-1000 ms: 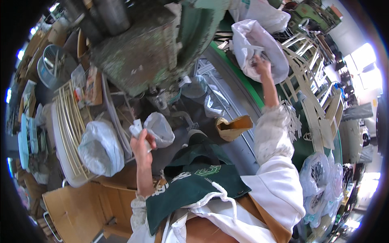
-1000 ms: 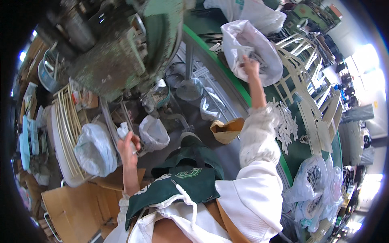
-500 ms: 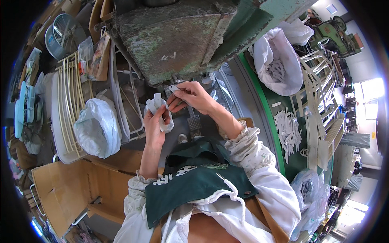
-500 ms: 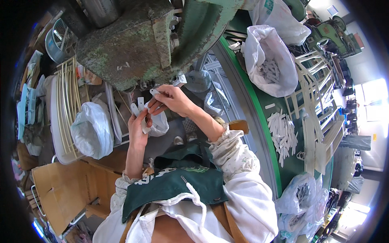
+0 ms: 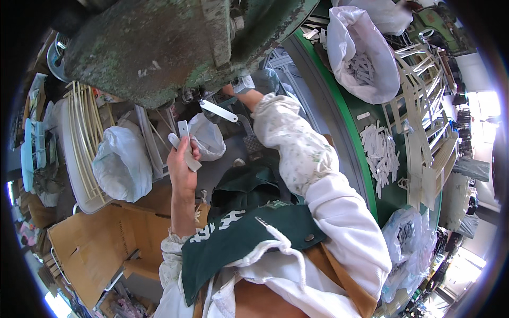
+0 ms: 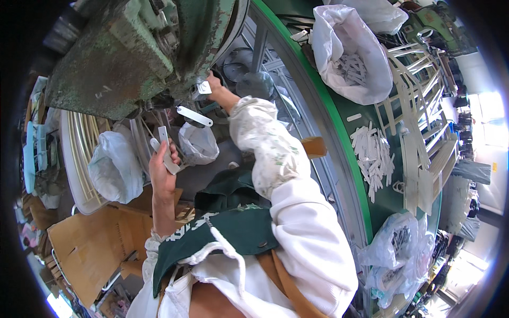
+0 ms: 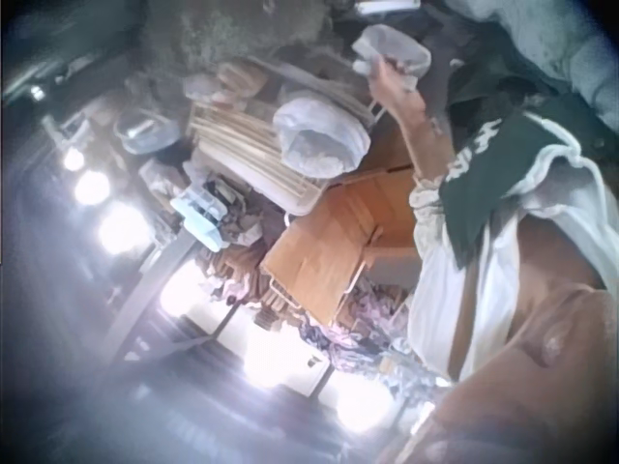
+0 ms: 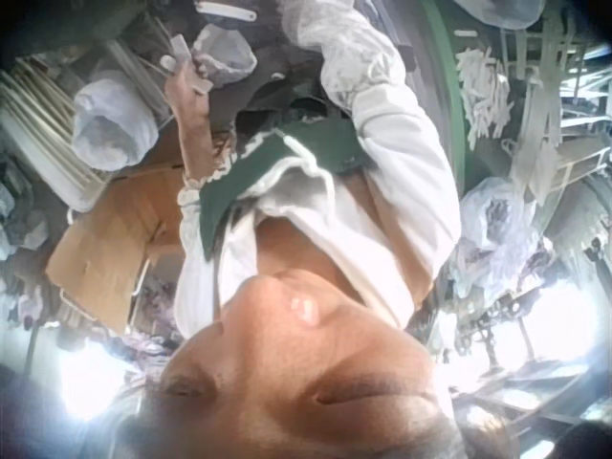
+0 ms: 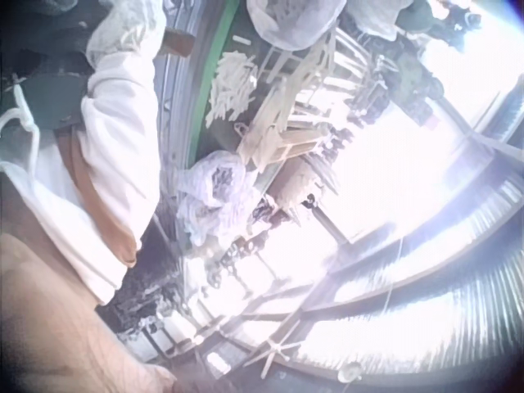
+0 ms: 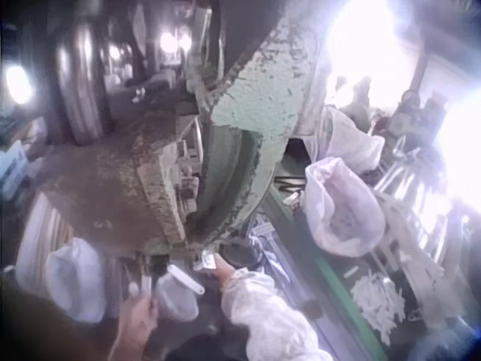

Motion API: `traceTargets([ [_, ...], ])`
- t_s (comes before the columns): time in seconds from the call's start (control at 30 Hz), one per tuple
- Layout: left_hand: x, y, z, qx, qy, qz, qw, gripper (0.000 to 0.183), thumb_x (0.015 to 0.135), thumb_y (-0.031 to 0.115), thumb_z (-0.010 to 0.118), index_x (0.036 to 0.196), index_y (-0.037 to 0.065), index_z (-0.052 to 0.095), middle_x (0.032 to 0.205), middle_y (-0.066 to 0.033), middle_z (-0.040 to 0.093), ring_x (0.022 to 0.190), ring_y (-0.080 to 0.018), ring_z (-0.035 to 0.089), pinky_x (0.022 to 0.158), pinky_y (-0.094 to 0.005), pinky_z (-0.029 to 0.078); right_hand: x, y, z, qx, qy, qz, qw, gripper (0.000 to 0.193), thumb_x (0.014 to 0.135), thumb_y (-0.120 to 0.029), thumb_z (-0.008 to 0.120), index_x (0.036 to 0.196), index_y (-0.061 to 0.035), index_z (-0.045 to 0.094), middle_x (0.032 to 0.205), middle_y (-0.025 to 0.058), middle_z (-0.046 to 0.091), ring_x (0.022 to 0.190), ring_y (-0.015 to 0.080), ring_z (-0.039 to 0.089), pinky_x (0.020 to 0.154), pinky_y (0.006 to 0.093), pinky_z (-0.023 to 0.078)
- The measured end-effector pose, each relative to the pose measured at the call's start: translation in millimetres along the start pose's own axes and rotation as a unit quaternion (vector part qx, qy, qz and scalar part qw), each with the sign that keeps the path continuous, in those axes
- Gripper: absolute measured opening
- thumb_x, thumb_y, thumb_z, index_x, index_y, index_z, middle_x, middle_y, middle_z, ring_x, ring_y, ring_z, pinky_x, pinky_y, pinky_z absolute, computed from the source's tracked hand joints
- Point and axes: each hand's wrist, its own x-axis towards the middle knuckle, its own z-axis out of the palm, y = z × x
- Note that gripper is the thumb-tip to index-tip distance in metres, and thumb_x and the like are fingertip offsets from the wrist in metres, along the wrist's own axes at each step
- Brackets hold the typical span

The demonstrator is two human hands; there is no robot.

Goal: The person repeatedly picks up white plastic clips from a bag and a table, then inserts them into a press machine to join them. The person handles the parts one at a time, places them into the machine, and removes the joined pieces.

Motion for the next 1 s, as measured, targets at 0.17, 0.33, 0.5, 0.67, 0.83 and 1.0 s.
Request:
traceTargets([
  [0.17,-12.7,0.8,-2.9,0.025,0.031,0.018,0.999,0.030,0.093,0.019,0.056,0.116,-0.001,0.056,0.082,-0.0046,0.058,0.069,-0.0115,0.051,0.059,-0.0241,0.041,-9.0,-13.0,43.7,-0.053,-0.009,-0.023,0.998,0.028,0.062,-0.010,0.068,0.086,-0.0023,0.059,0.086,0.0175,0.060,0.086,0.0391,0.056,0.074,0.0454,0.046],
  [0.33,-18.7,5.0,-0.2,0.073,-0.011,0.035,0.997,0.037,0.096,0.019,0.050,0.127,-0.001,0.050,0.103,-0.0150,0.065,0.076,-0.0145,0.061,0.069,-0.0254,0.048,-10.4,-8.9,34.4,-0.062,-0.001,-0.024,0.998,0.032,0.064,-0.012,0.068,0.093,-0.0036,0.058,0.089,0.0172,0.060,0.089,0.0395,0.056,0.077,0.0444,0.046],
  [0.5,-13.7,11.9,22.2,0.053,-0.052,0.025,0.997,0.040,0.097,0.021,0.048,0.130,-0.001,0.046,0.105,-0.0188,0.064,0.084,-0.0225,0.066,0.072,-0.0288,0.054,-9.0,8.2,23.9,-0.059,0.014,-0.022,0.998,0.036,0.066,-0.013,0.068,0.099,-0.0048,0.058,0.091,0.0169,0.060,0.092,0.0399,0.056,0.080,0.0434,0.046],
  [0.67,0.7,7.1,22.5,0.070,-0.097,-0.007,0.993,0.039,0.096,0.020,0.048,0.131,0.002,0.047,0.100,-0.0162,0.066,0.075,-0.0188,0.065,0.064,-0.0261,0.053,-14.5,32.4,-25.0,0.095,0.049,-0.001,0.994,0.040,0.067,-0.015,0.068,0.105,-0.0060,0.058,0.094,0.0165,0.061,0.095,0.0403,0.056,0.082,0.0424,0.046],
  [0.83,-8.8,11.7,11.7,0.089,-0.037,0.063,0.993,0.031,0.095,0.021,0.052,0.117,0.000,0.057,0.091,-0.0131,0.066,0.068,-0.0132,0.063,0.054,-0.0234,0.044,-20.2,-135.9,-135.9,0.586,-0.125,0.199,0.775,0.025,0.075,-0.004,0.072,0.096,0.0009,0.061,0.091,0.0147,0.065,0.078,0.0248,0.065,0.066,0.0309,0.054],
  [1.0,-6.3,17.4,21.0,0.203,-0.042,0.095,0.974,0.027,0.095,0.021,0.053,0.106,-0.002,0.060,0.079,-0.0120,0.067,0.060,-0.0130,0.062,0.050,-0.0231,0.042,-16.1,-170.0,-148.4,0.508,-0.157,0.199,0.823,0.015,0.077,-0.009,0.075,0.080,0.0029,0.066,0.072,0.0089,0.067,0.057,0.0126,0.063,0.053,0.0229,0.052],
])
